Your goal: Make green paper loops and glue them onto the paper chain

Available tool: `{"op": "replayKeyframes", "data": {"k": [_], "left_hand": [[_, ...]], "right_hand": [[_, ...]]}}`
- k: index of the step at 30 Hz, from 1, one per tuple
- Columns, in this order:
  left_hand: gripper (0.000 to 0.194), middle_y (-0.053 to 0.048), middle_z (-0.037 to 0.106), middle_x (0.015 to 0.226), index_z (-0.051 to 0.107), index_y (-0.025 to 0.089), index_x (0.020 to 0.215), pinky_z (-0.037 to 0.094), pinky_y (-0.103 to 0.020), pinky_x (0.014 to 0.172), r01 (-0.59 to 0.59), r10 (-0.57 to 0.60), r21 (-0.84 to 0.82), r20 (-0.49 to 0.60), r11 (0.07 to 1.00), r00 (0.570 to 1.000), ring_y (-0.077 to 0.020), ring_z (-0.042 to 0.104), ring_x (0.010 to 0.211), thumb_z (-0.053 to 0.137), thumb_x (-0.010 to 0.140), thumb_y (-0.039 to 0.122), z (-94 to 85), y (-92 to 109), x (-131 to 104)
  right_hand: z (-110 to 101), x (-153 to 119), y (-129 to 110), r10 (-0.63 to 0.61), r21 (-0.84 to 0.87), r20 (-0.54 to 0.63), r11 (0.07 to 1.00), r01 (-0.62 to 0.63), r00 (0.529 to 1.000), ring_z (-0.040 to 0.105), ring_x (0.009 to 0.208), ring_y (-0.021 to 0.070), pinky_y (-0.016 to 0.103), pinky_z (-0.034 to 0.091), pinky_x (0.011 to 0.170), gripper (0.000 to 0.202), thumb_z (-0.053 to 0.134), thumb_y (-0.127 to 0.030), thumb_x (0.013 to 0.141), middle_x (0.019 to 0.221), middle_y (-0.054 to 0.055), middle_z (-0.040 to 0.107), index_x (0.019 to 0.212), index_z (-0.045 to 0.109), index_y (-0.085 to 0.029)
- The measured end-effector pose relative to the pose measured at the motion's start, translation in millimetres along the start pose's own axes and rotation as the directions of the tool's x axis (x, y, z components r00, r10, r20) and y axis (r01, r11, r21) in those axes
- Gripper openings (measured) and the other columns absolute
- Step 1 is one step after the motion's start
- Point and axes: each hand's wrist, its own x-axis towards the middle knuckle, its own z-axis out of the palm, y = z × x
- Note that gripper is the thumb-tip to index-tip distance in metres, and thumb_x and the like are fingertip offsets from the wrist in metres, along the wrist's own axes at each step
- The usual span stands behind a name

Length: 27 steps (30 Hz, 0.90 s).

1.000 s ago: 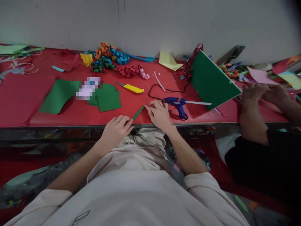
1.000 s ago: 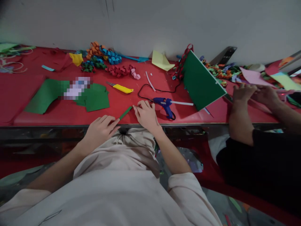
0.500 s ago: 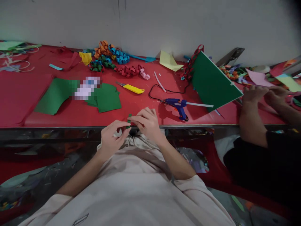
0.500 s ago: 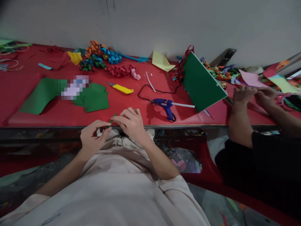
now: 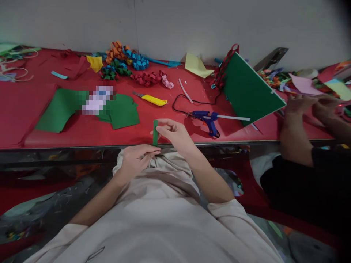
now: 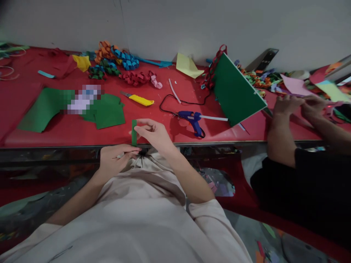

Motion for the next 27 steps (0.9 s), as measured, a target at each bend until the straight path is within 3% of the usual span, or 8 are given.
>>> {"op": "replayKeyframes", "data": {"k": [4,9,12,15,19,22,24,27], "left_hand": [[0.017,-0.003,0.081,0.08,0.082,0.023,0.093,0.058,-0.024,0.062,0.156,-0.152,0.06,-0.062,0.986,0.986,-0.0167,0.075,0.067,0.072,0.092,0.035,1.6,-4,0],[0.024,0.0,0.078,0.076,0.083,0.019,0.092,0.049,-0.022,0.055,0.288,-0.282,0.07,-0.082,0.955,0.956,-0.0132,0.067,0.059,0.065,0.095,0.036,-3.9,-7,6],[0.026,-0.003,0.08,0.088,0.082,0.019,0.103,0.057,-0.024,0.069,0.35,-0.351,-0.041,-0.035,0.936,0.936,-0.0174,0.074,0.075,0.062,0.096,0.035,-6.2,-6,10],[0.03,-0.006,0.081,0.095,0.082,0.018,0.104,0.061,-0.03,0.079,0.408,-0.418,-0.214,0.002,0.887,0.909,-0.0215,0.076,0.086,0.067,0.093,0.042,-5.6,-2,15],[0.036,-0.01,0.08,0.104,0.081,0.02,0.102,0.064,-0.037,0.082,0.455,-0.483,-0.509,0.086,0.731,0.872,-0.026,0.077,0.095,0.072,0.088,0.053,-1.6,3,19],[0.04,-0.011,0.08,0.105,0.081,0.02,0.097,0.064,-0.041,0.084,0.432,-0.508,-0.62,0.062,0.655,0.859,-0.0266,0.077,0.097,0.074,0.086,0.058,4.4,4,16],[0.033,-0.011,0.081,0.105,0.08,0.02,0.095,0.063,-0.041,0.091,0.427,-0.529,-0.624,0.024,0.655,0.848,-0.0258,0.077,0.099,0.08,0.082,0.051,9.4,5,11],[0.027,-0.012,0.08,0.111,0.078,0.019,0.09,0.057,-0.042,0.103,0.408,-0.533,-0.648,0.004,0.643,0.846,-0.0265,0.074,0.11,0.083,0.081,0.043,15.5,5,5]], "right_hand": [[-2,-15,-8,-0.162,-0.156,-0.088,0.977,0.147,0.983,0.066,0.071,0.0134,0.028,0.055,0.071,0.022,0.084,-0.04,0.075,0.078,-0.001,0.074,0.082,0.073,-0.022],[-1,-52,-8,-0.126,-0.15,0.114,0.978,0.142,0.986,0.074,0.078,0.0174,0.032,0.058,0.075,0.021,0.067,-0.041,0.094,0.086,0.003,0.078,0.103,0.074,-0.023],[6,-64,1,-0.123,-0.173,0.072,0.976,0.134,0.99,0.077,0.09,0.0214,0.035,0.06,0.081,0.021,0.072,-0.041,0.09,0.093,0.005,0.08,0.1,0.074,-0.023],[18,-64,13,-0.076,-0.062,-0.029,0.995,0.074,0.997,0.079,0.087,0.0224,0.036,0.061,0.083,0.027,0.081,-0.041,0.081,0.088,0.004,0.08,0.095,0.066,-0.024],[28,-59,22,-0.007,0.06,-0.128,0.998,0.015,0.992,0.079,0.081,0.0202,0.034,0.062,0.081,0.04,0.083,-0.039,0.078,0.082,-0.001,0.079,0.102,0.053,-0.027],[27,-57,24,-0.079,-0.058,-0.167,0.996,0.07,0.983,0.078,0.08,0.0189,0.03,0.061,0.077,0.03,0.081,-0.039,0.081,0.084,0.001,0.079,0.097,0.06,-0.025],[23,-56,25,-0.185,-0.215,-0.159,0.965,0.149,0.97,0.076,0.076,0.0165,0.028,0.06,0.075,0.019,0.076,-0.037,0.087,0.086,0.001,0.079,0.092,0.067,-0.023],[16,-52,25,-0.38,-0.466,-0.076,0.831,0.304,0.922,0.072,0.075,0.0138,0.026,0.057,0.074,0.009,0.068,-0.029,0.094,0.087,0.002,0.078,0.093,0.073,-0.021]]}}
